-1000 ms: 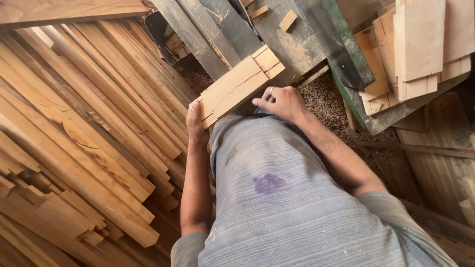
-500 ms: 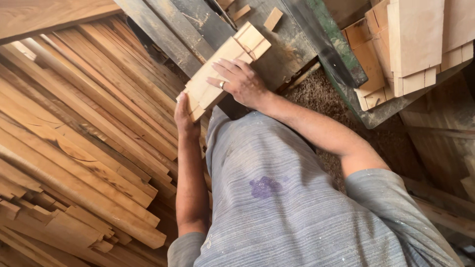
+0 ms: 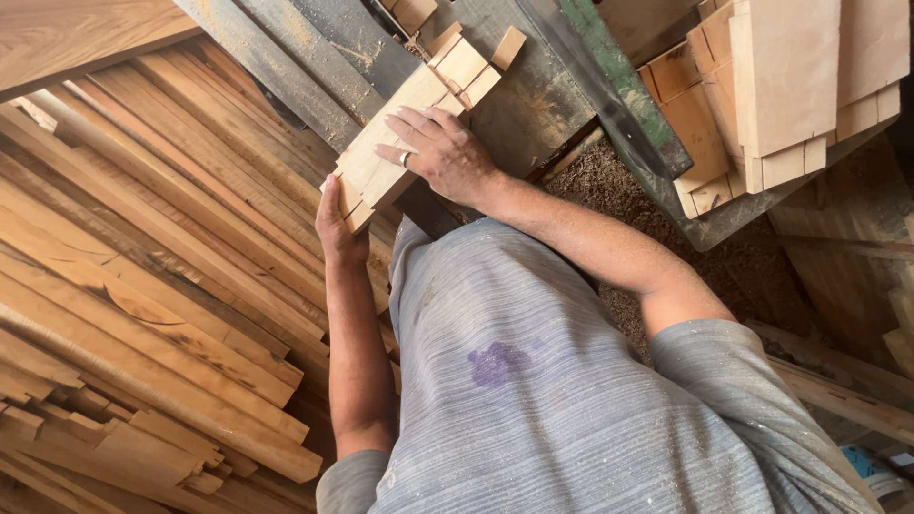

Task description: The person repeatedly picks up small wooden blocks from a stack, feeds them through a table saw to cut notches, and places the finished pieces into a pile. The process is repeated for multiple blocks.

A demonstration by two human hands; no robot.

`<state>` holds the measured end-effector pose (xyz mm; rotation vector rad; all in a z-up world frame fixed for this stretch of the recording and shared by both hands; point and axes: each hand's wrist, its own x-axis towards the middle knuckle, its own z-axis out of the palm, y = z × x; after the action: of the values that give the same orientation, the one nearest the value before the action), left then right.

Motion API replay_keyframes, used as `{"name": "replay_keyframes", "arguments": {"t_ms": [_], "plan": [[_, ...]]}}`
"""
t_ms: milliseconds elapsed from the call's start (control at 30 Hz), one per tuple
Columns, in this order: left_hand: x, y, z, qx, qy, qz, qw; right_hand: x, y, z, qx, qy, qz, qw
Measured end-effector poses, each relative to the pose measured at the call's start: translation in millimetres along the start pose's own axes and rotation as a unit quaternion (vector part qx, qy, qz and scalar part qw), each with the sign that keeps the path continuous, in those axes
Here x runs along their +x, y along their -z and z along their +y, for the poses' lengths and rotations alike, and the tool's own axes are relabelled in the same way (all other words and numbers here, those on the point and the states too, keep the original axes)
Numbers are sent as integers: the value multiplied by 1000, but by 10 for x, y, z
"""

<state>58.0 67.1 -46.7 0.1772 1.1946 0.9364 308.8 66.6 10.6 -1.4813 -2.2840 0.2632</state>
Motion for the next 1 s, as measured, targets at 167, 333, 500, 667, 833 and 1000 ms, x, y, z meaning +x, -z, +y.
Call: {"name": "replay_keyframes", "arguments": {"t_ms": [167, 333, 500, 667, 833, 1000], "plan": [[51, 12, 21, 6, 0, 3, 1000, 27, -11, 3, -1, -3, 0, 1000], [80, 33, 20, 4, -4, -1, 1000, 26, -55, 25, -2, -2, -1, 1000], [91, -13, 49, 5, -8, 7, 1000, 40, -157, 73, 18, 1, 6, 1000], [82, -52, 101, -5, -11, -17, 1000, 53, -276, 103, 29, -3, 2, 1000], [108, -13, 98, -8, -9, -20, 1000, 64, -359, 114, 26, -3, 2, 1000], [98, 41, 111, 8, -55, -12, 998, 72, -372, 112, 27, -8, -1, 1000]]}}
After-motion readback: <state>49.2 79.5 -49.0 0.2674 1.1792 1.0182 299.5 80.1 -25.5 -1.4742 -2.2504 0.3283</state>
